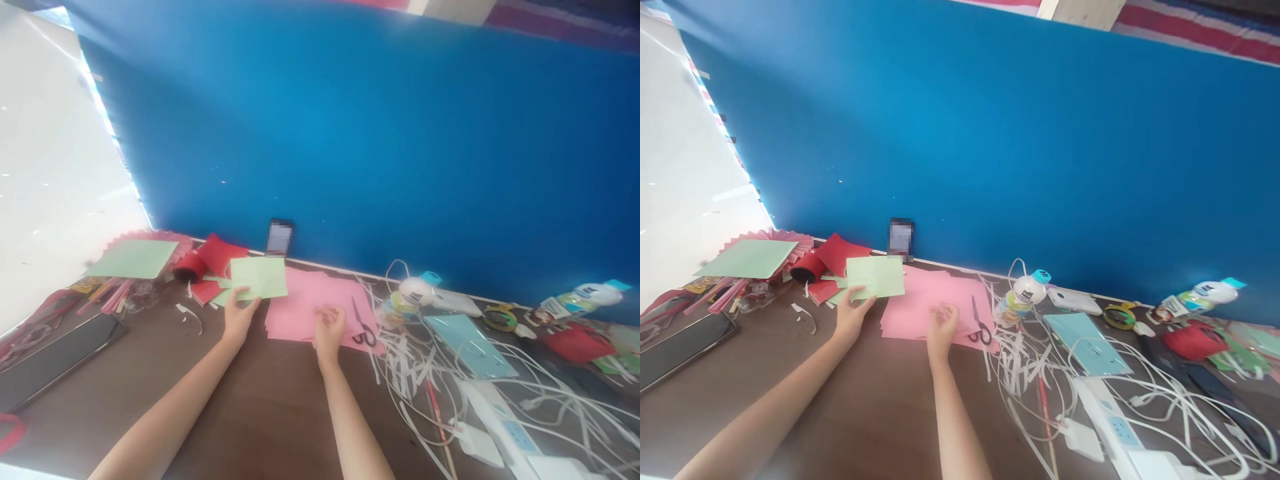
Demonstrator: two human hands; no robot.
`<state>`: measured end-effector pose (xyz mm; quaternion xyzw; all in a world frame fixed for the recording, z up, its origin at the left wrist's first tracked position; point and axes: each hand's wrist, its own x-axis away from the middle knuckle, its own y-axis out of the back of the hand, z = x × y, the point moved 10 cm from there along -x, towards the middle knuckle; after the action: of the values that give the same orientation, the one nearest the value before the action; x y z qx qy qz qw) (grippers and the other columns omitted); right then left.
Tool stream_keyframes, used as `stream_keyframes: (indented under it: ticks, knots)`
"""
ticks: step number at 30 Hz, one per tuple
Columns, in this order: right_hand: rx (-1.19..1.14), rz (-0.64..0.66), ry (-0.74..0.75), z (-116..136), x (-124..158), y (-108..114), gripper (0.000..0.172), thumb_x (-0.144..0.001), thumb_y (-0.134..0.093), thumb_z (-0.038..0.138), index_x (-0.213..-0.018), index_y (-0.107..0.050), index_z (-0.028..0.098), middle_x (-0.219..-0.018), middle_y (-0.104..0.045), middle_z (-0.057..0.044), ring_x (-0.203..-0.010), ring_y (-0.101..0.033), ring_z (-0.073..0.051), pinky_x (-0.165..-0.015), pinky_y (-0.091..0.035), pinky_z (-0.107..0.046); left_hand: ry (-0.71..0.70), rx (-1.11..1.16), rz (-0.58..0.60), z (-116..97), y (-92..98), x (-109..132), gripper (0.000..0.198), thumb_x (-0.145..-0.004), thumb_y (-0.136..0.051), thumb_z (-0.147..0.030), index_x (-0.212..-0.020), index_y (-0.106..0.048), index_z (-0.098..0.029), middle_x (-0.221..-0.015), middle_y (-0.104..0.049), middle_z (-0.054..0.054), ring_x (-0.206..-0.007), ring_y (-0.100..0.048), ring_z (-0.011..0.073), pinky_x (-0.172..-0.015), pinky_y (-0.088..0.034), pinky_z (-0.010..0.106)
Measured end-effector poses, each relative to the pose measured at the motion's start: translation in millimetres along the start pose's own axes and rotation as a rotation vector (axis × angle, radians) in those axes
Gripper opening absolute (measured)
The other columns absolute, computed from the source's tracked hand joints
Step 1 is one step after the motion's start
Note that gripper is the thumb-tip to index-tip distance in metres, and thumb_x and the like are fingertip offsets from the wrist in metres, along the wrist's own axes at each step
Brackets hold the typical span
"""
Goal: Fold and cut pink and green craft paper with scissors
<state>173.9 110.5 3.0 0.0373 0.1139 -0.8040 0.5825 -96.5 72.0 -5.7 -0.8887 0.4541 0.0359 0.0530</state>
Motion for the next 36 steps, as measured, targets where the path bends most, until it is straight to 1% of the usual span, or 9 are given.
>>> stream_keyframes:
  ticks: [2,5,8,13,15,18,22,29,36]
  knots:
    - [-0.086,0.068,-0.106,-10.0,5.2,-13.0,0.03,-0.07,-0.061,0.031,-0.094,-0.048,0.019,-0.083,-0.062,-0.002,-0.076,-0.063,-0.016,-0.071,-0.05,-0.031,0.062,0.058,0.028,3.9,-5.0,4.6,0.042,-0.063,-0.067,-0.033,-0.099,-0.05,-0.021,-0.093,-0.056,0.002,-0.08,-0.057,0.0147,-0.072,-0.046,0.027]
    - [-0.221,0.306,-0.313,-26.7,24.2,-52.8,0.031,-0.071,-0.062,0.039,-0.091,-0.053,0.017,-0.073,-0.061,-0.001,-0.06,-0.06,-0.014,-0.056,-0.049,-0.028,0.104,0.156,0.171,2.0,-25.8,15.7,0.05,-0.062,-0.069,-0.031,-0.106,-0.045,-0.022,-0.092,-0.055,0.002,-0.07,-0.058,0.012,-0.063,-0.048,0.025]
    - [-0.262,0.413,-0.34,-25.5,36.6,-73.0,0.027,-0.067,-0.068,0.037,-0.077,-0.058,0.015,-0.062,-0.06,0.0,-0.049,-0.052,-0.01,-0.047,-0.043,-0.023,0.122,0.273,0.234,-2.4,-37.6,24.0,0.061,-0.061,-0.07,-0.027,-0.113,-0.038,-0.024,-0.101,-0.054,0.004,-0.077,-0.06,0.013,-0.068,-0.049,0.026]
    - [-0.312,0.384,-0.373,-24.1,38.8,-72.9,0.026,-0.065,-0.069,0.036,-0.073,-0.059,0.013,-0.059,-0.059,0.001,-0.046,-0.049,-0.008,-0.042,-0.038,-0.02,0.257,0.376,0.308,10.6,-51.9,32.5,0.068,-0.06,-0.072,-0.029,-0.115,-0.034,-0.02,-0.087,-0.062,0.004,-0.071,-0.063,0.0168,-0.068,-0.051,0.034]
    - [-0.288,0.381,-0.356,-23.4,37.6,-71.6,0.027,-0.065,-0.069,0.038,-0.071,-0.058,0.014,-0.055,-0.058,0.002,-0.045,-0.048,-0.009,-0.042,-0.038,-0.021,0.269,0.334,0.348,15.0,-56.2,34.3,0.062,-0.059,-0.074,-0.031,-0.108,-0.039,-0.017,-0.076,-0.064,0.003,-0.067,-0.064,0.0183,-0.065,-0.051,0.034]
    - [-0.184,0.401,-0.298,-21.4,36.3,-70.7,0.029,-0.067,-0.067,0.041,-0.068,-0.057,0.013,-0.05,-0.057,0.002,-0.041,-0.048,-0.009,-0.041,-0.038,-0.021,0.29,0.231,0.323,21.6,-52.2,33.2,0.056,-0.058,-0.075,-0.033,-0.098,-0.04,-0.015,-0.066,-0.065,0.002,-0.064,-0.064,0.0203,-0.062,-0.051,0.034]
    - [-0.069,0.394,-0.249,-18.3,35.4,-66.4,0.031,-0.069,-0.064,0.044,-0.065,-0.055,0.014,-0.043,-0.054,0.003,-0.035,-0.046,-0.009,-0.038,-0.036,-0.021,0.27,0.2,0.319,15.6,-47.4,29.6,0.06,-0.059,-0.074,-0.033,-0.103,-0.038,-0.015,-0.07,-0.068,0.004,-0.071,-0.066,0.0229,-0.066,-0.052,0.035]
    - [-0.035,0.379,-0.243,-17.6,32.0,-57.1,0.032,-0.068,-0.064,0.045,-0.063,-0.056,0.014,-0.042,-0.054,0.002,-0.034,-0.046,-0.01,-0.037,-0.037,-0.022,0.212,0.124,0.35,8.3,-42.0,20.2,0.088,-0.059,-0.074,-0.033,-0.126,-0.021,-0.017,-0.068,-0.068,0.003,-0.07,-0.067,0.0233,-0.066,-0.052,0.034]
    - [-0.025,0.347,-0.24,-15.5,27.5,-46.9,0.03,-0.067,-0.066,0.042,-0.06,-0.057,0.014,-0.043,-0.055,0.001,-0.035,-0.047,-0.01,-0.038,-0.037,-0.022,0.183,0.136,0.384,2.1,-38.9,17.1,0.079,-0.063,-0.07,-0.034,-0.125,-0.025,-0.016,-0.068,-0.068,0.002,-0.071,-0.067,0.0193,-0.074,-0.05,0.035]
